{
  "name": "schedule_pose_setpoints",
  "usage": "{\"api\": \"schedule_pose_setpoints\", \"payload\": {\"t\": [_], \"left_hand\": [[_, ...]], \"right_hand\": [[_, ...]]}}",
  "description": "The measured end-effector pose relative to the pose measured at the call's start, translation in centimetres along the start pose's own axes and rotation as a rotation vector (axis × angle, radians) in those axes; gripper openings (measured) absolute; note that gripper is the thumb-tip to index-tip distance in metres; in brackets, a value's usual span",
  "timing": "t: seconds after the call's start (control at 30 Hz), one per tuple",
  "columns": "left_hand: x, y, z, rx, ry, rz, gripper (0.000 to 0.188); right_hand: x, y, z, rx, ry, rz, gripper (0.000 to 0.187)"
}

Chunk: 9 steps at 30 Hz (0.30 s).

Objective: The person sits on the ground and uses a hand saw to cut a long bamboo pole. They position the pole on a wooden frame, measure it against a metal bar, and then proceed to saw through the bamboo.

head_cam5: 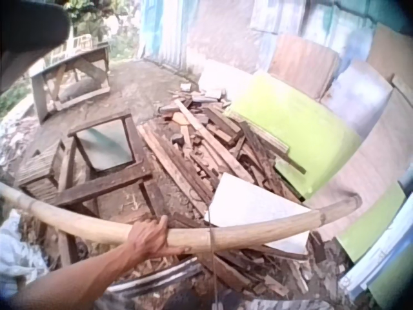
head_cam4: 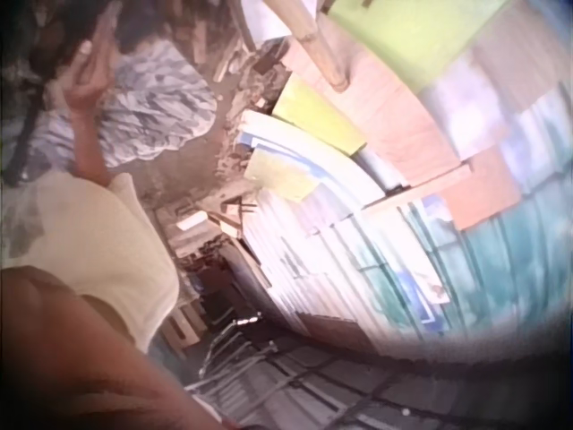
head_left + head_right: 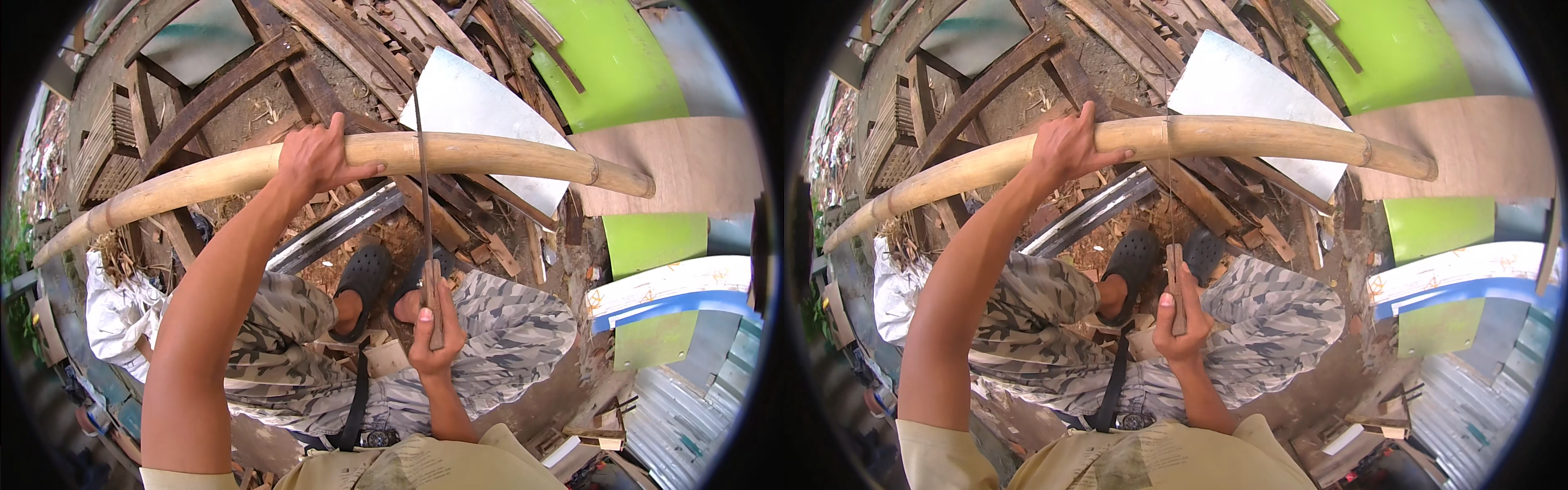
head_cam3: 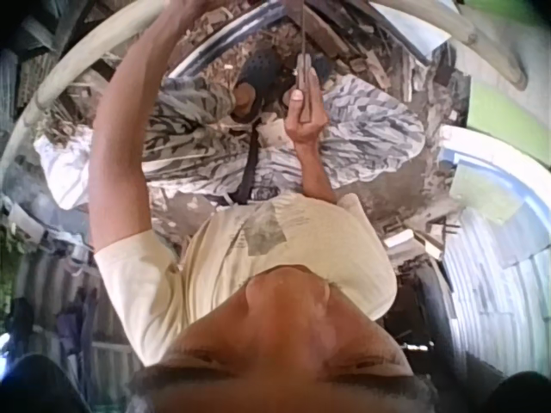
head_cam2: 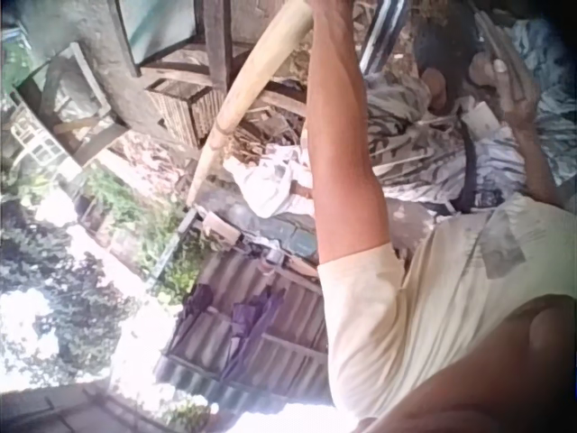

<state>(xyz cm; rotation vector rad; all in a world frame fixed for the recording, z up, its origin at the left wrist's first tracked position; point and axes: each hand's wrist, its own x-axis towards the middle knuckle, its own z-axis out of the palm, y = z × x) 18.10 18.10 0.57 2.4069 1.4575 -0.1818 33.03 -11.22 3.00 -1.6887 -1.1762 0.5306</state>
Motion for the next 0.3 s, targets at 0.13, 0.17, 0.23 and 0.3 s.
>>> {"api": "schedule_pose_setpoints", "payload": {"t": [0.13,0.17,0.23,0.3], "left_hand": [[-0.4,-0.8,0.5,0.012,0.047,-0.011,0.098],[-0.5,-0.7,0.2,0.014,0.016,-0.014,0.098],[-0.4,-0.7,0.6,0.026,0.052,0.004,0.098],[-0.3,-0.6,1.0,0.033,0.064,0.018,0.098]], "right_hand": [[-0.4,-0.3,-0.9,0.026,-0.058,0.039,0.045],[-1.0,-0.3,-1.2,0.01,-0.062,0.027,0.045],[-2.2,-0.4,-1.8,-0.023,-0.073,0.005,0.046],[-2.4,-0.3,-2.0,0.041,-0.039,0.075,0.048]]}}
